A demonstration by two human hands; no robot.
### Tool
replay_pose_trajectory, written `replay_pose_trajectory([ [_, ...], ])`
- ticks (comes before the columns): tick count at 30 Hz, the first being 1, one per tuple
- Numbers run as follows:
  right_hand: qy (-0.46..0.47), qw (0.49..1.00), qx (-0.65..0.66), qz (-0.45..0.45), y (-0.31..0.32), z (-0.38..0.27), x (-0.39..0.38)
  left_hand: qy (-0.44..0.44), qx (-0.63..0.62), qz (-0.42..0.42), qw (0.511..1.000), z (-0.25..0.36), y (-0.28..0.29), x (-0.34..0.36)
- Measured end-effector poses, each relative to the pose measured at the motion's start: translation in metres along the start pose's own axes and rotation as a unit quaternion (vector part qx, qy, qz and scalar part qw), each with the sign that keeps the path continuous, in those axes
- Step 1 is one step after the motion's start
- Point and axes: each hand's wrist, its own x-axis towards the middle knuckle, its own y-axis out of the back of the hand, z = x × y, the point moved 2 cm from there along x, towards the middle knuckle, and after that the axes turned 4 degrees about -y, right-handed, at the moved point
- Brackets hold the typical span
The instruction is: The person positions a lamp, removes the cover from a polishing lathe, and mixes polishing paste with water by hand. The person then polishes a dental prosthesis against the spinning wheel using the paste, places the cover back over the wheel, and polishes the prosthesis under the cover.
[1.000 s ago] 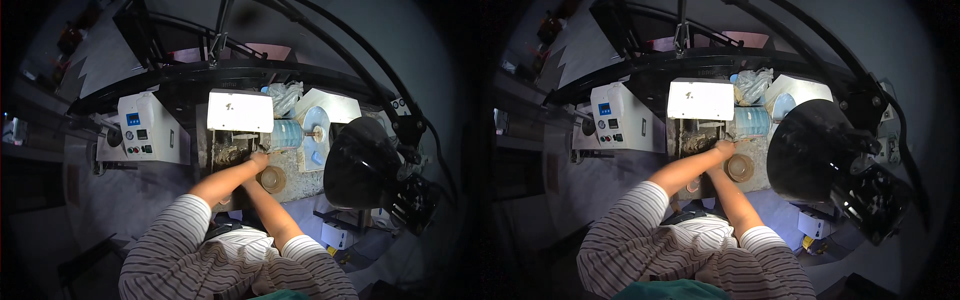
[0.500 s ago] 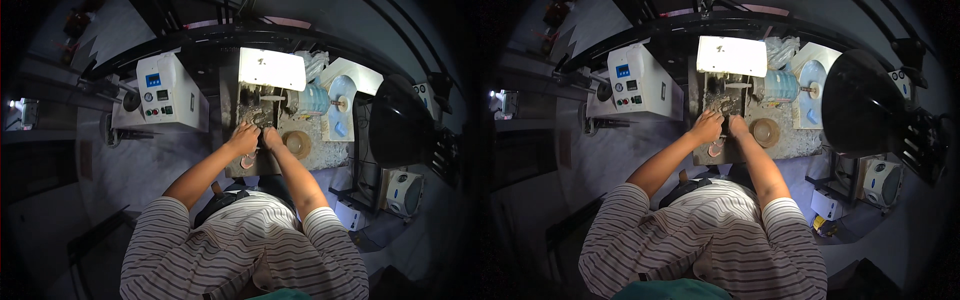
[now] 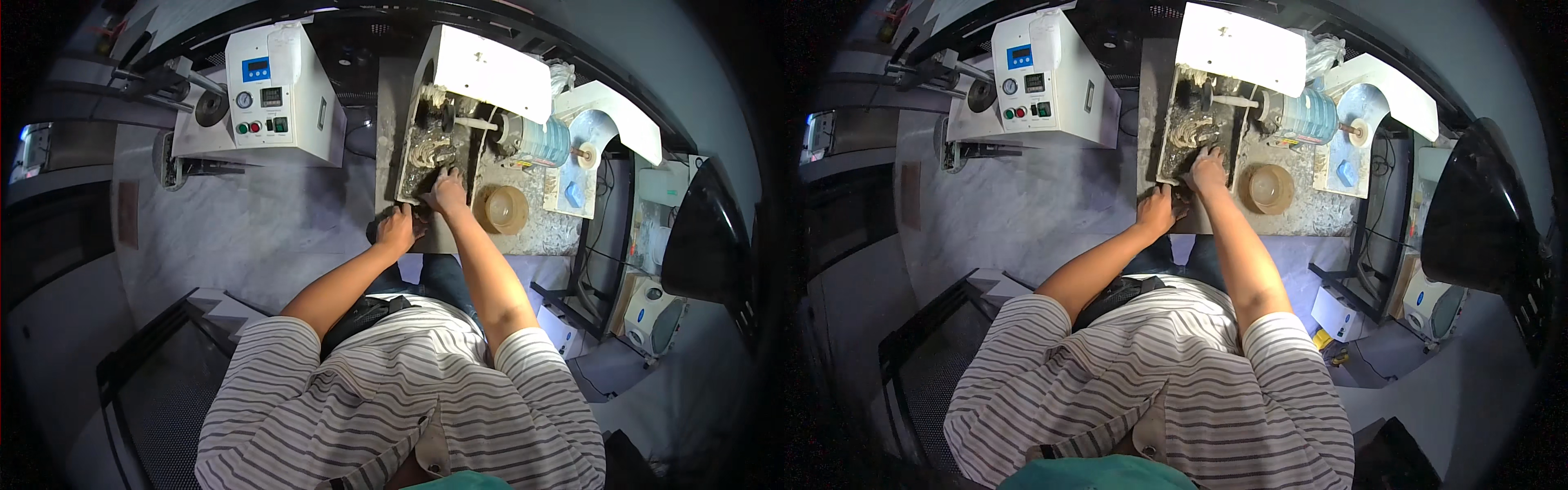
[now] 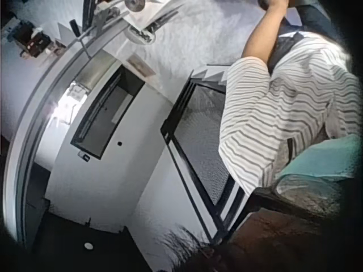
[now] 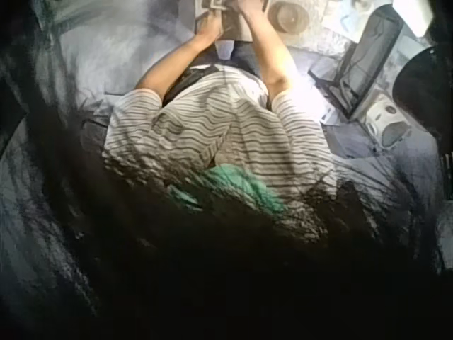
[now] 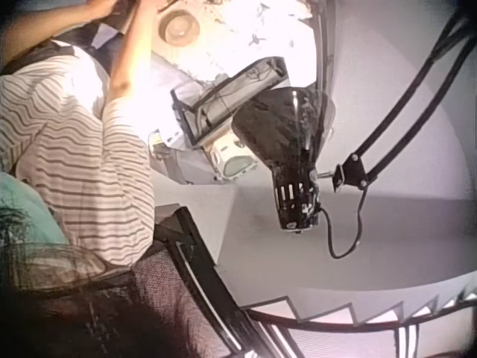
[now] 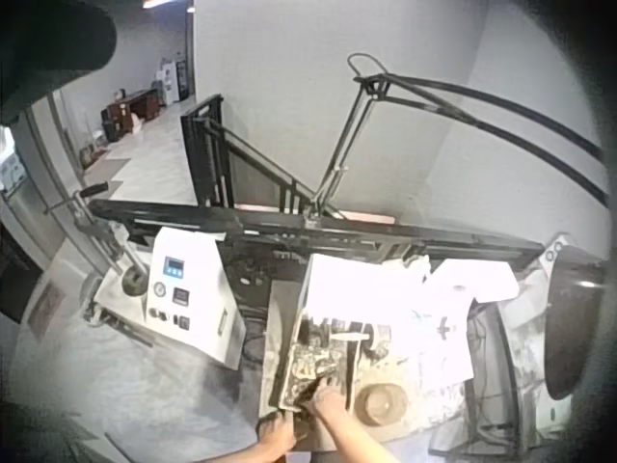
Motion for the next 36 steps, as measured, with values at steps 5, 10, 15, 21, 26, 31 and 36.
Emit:
replay_pose_trajectory([
  [5,-0.094,0.987,0.13,-0.021,0.047,-0.031,-0.007,-0.023,0.039,0.009,0.999,-0.009,-0.023,-0.005],
  [10,-0.139,0.946,0.283,-0.078,0.058,0.002,0.007,-0.014,0.007,-0.013,1.0,-0.006,-0.019,-0.005],
  [15,-0.024,0.931,0.362,0.044,0.061,0.013,0.011,-0.022,-0.065,0.025,0.997,-0.005,-0.018,-0.015],
  [21,0.04,0.994,0.094,-0.033,0.055,0.01,0.073,0.042,-0.213,0.031,0.976,-0.023,-0.043,-0.021],
  [26,0.161,0.969,0.188,-0.004,0.054,-0.005,0.068,0.009,-0.222,0.097,0.97,-0.02,-0.025,-0.03],
  [31,0.248,0.95,0.188,0.022,0.043,-0.012,0.022,0.021,-0.226,0.104,0.968,-0.02,-0.001,-0.036],
  [36,0.337,0.927,0.156,-0.038,0.066,-0.009,-0.01,0.023,-0.235,0.193,0.952,-0.024,0.021,-0.041],
])
